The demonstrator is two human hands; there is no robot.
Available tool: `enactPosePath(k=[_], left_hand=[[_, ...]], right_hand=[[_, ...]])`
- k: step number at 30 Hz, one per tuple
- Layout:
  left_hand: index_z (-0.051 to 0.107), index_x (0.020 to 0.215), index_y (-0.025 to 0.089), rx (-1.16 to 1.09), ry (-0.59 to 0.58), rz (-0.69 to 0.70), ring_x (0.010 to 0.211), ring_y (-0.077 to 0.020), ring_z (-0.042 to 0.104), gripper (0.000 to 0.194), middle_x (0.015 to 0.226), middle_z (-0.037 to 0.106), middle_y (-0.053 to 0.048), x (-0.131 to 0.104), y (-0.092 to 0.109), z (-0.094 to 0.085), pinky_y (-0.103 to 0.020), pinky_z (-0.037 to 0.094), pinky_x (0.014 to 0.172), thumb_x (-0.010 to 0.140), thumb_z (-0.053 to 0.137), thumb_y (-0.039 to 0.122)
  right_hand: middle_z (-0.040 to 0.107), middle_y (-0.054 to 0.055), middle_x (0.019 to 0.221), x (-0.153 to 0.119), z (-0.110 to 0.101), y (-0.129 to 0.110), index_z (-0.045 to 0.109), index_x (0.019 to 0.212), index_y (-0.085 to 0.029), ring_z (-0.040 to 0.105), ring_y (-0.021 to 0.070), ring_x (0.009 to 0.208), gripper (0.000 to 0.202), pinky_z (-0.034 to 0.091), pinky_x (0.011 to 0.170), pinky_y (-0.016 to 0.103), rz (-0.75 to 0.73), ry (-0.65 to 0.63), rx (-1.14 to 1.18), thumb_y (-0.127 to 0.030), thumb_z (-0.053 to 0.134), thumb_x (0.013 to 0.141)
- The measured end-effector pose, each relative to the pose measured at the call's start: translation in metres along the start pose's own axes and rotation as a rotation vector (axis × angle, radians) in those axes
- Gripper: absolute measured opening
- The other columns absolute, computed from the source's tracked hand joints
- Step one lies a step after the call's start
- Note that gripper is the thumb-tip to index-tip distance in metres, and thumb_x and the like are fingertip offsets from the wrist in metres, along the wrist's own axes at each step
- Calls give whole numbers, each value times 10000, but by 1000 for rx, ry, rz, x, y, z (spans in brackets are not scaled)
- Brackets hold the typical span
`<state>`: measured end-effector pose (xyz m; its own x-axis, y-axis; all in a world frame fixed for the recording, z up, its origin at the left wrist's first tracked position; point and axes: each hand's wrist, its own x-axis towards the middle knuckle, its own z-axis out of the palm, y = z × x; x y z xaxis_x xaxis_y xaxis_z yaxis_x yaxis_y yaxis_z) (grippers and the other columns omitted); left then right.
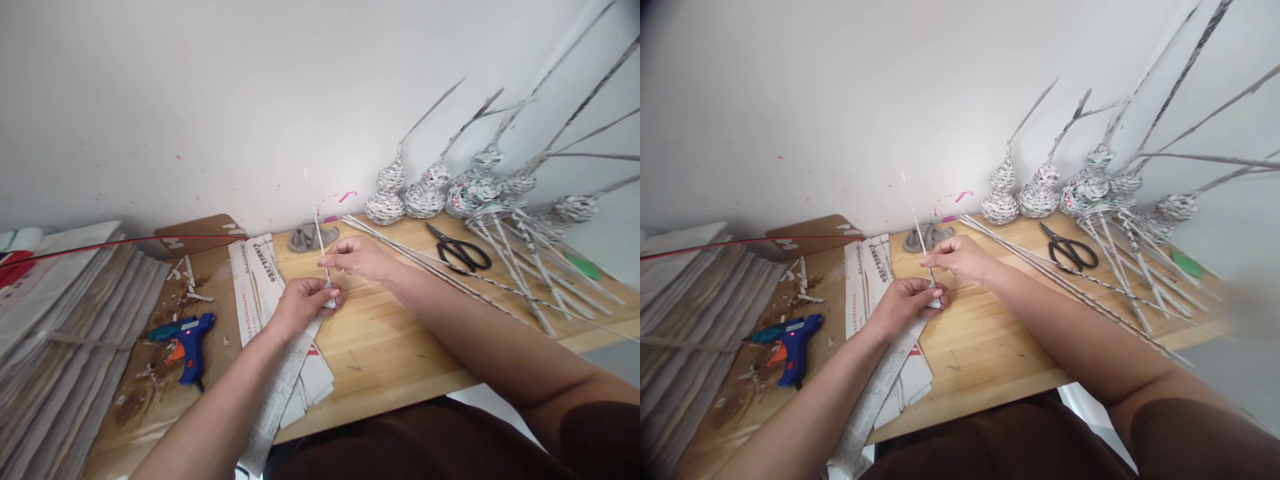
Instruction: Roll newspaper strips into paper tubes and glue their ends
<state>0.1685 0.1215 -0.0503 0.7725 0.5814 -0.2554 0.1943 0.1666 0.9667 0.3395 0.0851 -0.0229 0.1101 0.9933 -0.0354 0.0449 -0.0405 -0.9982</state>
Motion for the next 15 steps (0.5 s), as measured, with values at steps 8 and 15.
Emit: enactPosePath(k=[8, 15], left_hand=[[699, 749, 125, 12, 2, 15, 765, -163, 620, 281, 799, 684, -66, -1, 1, 2, -291, 543, 699, 729, 689, 405], [699, 734, 128, 58, 25, 32, 739, -150, 609, 255, 774, 677, -56, -3, 4, 5, -266, 531, 682, 744, 674, 381]], right_hand=[[546, -26, 609, -2, 2, -2, 678, 750, -119, 351, 47, 482, 371, 243, 455, 221, -31, -57, -4, -456, 758, 618], [486, -51, 556, -4, 2, -4, 608, 654, -139, 358, 50, 478, 359, 239, 444, 217, -34, 51, 60, -453, 775, 605]])
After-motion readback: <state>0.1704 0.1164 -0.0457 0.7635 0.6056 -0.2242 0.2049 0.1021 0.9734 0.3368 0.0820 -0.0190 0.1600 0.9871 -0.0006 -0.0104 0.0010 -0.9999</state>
